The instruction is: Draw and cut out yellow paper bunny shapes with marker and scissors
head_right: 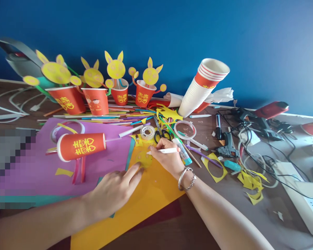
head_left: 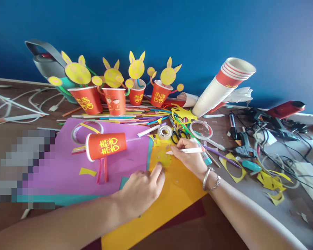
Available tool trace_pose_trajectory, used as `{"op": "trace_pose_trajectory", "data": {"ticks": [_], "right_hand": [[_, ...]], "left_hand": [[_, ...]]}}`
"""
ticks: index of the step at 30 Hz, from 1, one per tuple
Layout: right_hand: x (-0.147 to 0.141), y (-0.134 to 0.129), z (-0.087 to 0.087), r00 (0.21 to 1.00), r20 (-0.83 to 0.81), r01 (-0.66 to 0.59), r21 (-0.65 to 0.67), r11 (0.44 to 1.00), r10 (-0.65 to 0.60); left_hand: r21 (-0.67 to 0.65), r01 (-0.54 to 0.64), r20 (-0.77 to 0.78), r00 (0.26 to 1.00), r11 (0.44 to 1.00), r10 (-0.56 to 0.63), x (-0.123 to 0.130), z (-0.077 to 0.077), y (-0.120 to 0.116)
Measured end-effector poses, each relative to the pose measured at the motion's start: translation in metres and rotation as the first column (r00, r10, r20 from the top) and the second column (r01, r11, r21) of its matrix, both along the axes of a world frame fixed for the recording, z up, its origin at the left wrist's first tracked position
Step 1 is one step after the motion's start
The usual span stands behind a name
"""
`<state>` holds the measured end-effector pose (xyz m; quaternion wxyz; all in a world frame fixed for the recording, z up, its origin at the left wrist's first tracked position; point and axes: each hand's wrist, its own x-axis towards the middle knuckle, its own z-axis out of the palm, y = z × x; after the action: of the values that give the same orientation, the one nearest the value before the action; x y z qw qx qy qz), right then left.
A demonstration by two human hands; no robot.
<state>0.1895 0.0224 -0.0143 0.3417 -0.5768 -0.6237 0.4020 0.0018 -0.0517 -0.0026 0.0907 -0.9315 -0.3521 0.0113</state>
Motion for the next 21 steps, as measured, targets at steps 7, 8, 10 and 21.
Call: {"op": "trace_pose_trajectory", "data": {"ticks": [7, 8, 10, 21], "right_hand": [[-0.0010, 0.0008, 0.0005, 1.000, -0.005, -0.009, -0.042, 0.999, 0.009], [-0.0014, 0.0006, 0.0010, 1.000, -0.012, -0.012, -0.047, 0.999, 0.011], [-0.0022, 0.0002, 0.0021, 0.999, -0.028, -0.018, -0.058, 0.998, 0.016], [-0.0053, -0.0020, 0.0030, 0.998, -0.061, -0.018, -0.103, 0.994, 0.012]], "left_hand": [[-0.002, 0.004, 0.016, 1.000, 1.000, -0.004, 0.0000, -0.0007, 0.0007], [-0.004, 0.006, 0.014, 1.000, 1.000, -0.005, -0.0001, -0.0006, 0.0005], [-0.007, 0.007, 0.010, 1.000, 1.000, -0.007, -0.0004, -0.0003, -0.0001], [0.006, 0.005, 0.010, 1.000, 1.000, -0.005, 0.0004, 0.0004, 0.0004]]}}
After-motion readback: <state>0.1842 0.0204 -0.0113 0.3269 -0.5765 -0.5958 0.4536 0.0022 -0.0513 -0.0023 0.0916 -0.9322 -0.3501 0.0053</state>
